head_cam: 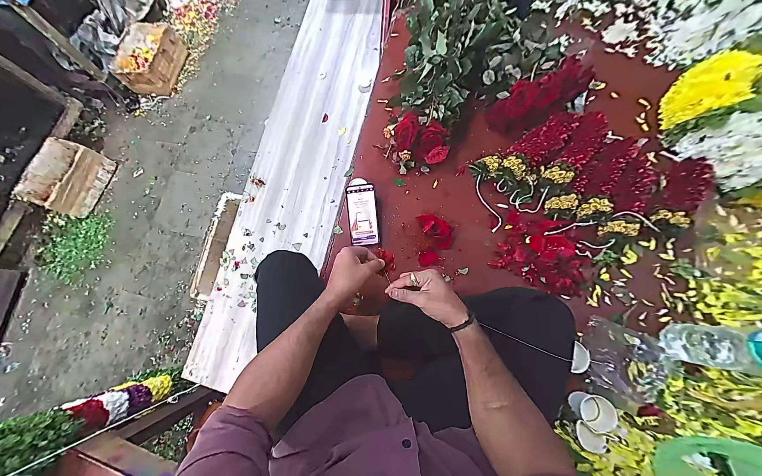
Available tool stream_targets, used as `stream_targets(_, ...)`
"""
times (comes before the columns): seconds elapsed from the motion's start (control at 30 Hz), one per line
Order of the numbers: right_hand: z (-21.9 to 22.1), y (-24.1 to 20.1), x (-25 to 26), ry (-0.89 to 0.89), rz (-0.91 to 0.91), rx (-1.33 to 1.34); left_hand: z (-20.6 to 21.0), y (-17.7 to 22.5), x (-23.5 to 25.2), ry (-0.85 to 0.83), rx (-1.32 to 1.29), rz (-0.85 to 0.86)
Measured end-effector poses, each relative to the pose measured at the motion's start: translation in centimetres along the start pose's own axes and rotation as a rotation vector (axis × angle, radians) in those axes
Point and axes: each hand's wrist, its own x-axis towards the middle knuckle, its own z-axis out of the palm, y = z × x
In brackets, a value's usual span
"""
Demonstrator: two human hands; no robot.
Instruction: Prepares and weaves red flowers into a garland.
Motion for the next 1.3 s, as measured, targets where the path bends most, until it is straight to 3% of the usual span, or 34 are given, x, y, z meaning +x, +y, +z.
stream_targets(0.2,1.0,0.2,-0.4,-0.057,0.029,-0.047,1.0,-0.2,-0.3,-0.021,0.140,-0.047)
stream_targets(0.37,-1.9,0.0,-0.6,0.256,0.086,0.021,0.3,-0.3,-0.2,-0.015,0.212,-0.034)
stream_targets(0.43,-2.5,0.4,-0.6,0.294,0.122,0.038,0.3,-0.2,-0.2,-0.008,0.328,-0.030)
stream_targets(0.53,-2.1,0.5,-0.8,0.205,0.133,-0.013,0.7,0.1,-0.4,-0.004,0.517,-0.034)
stream_targets(0.77,-1.0,0.6,-0.6,0.002,0.129,-0.113,-0.1,0.1,-0.5,0.034,0.539,-0.107)
stream_targets(1.0,-1.4,0.6,-0.6,0.144,0.103,-0.063,0.4,0.7,-0.5,-0.103,0.614,-0.182)
stream_targets(1.17,-2.0,0.4,-0.2,0.130,0.220,-0.103,-0.4,0.7,-0.4,-0.148,0.526,-0.186)
stream_targets(1.3,-2.3,1.9,4.3,0.033,0.211,-0.290,-1.2,1.1,-0.7,-0.170,0.496,-0.239)
